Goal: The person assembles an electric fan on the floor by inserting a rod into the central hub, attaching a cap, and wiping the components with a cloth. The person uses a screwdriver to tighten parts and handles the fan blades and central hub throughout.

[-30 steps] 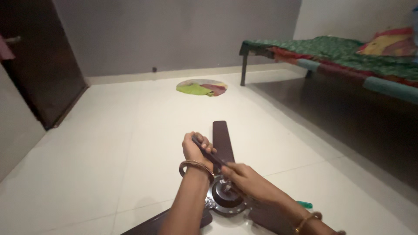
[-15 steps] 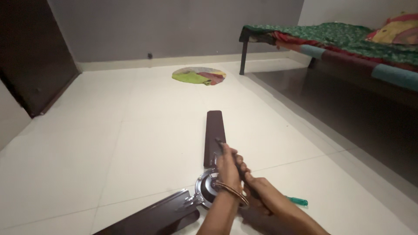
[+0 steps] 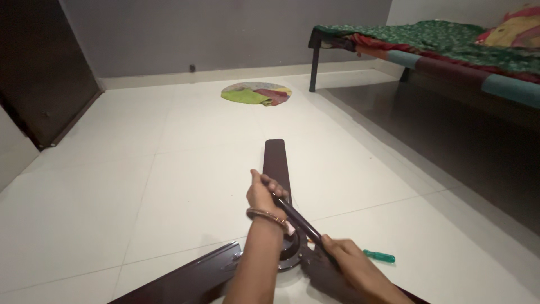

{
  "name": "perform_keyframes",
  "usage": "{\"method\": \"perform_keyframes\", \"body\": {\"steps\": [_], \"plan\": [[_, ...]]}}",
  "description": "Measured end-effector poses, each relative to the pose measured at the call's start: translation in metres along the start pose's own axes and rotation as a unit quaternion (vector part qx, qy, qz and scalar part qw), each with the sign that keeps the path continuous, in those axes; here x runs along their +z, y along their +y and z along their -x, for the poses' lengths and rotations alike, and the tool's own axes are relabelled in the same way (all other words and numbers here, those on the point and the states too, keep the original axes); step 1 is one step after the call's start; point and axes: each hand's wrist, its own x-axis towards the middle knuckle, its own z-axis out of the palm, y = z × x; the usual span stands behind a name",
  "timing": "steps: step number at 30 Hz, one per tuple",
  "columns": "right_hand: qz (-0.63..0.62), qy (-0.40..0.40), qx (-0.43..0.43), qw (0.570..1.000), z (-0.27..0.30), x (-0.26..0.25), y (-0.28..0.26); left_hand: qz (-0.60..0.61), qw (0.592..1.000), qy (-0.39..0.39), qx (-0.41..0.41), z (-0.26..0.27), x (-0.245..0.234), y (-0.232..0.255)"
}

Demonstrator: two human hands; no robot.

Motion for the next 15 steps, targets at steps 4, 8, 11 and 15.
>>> {"method": "perform_keyframes", "body": {"steps": [4,8,11,15], "plan": [[-0.148,0.020,0.171,0.974,0.011,-0.004,0.012,0.027,0.992,-0.107,-0.054,0.035,-0.007,-0.020],[-0.201,0.018,0.230,0.952,0.018,-0.006,0.006,-0.160,0.975,-0.110,-0.105,0.071,-0.011,-0.068],[-0.205,0.024,0.155,0.966,0.007,0.006,0.002,-0.145,0.983,-0.114,-0.020,0.067,-0.024,-0.077],[-0.098,0.037,-0.032,0.994,-0.012,0.029,0.023,-0.137,0.990,0.003,0.017,0.039,-0.021,-0.057]]}}
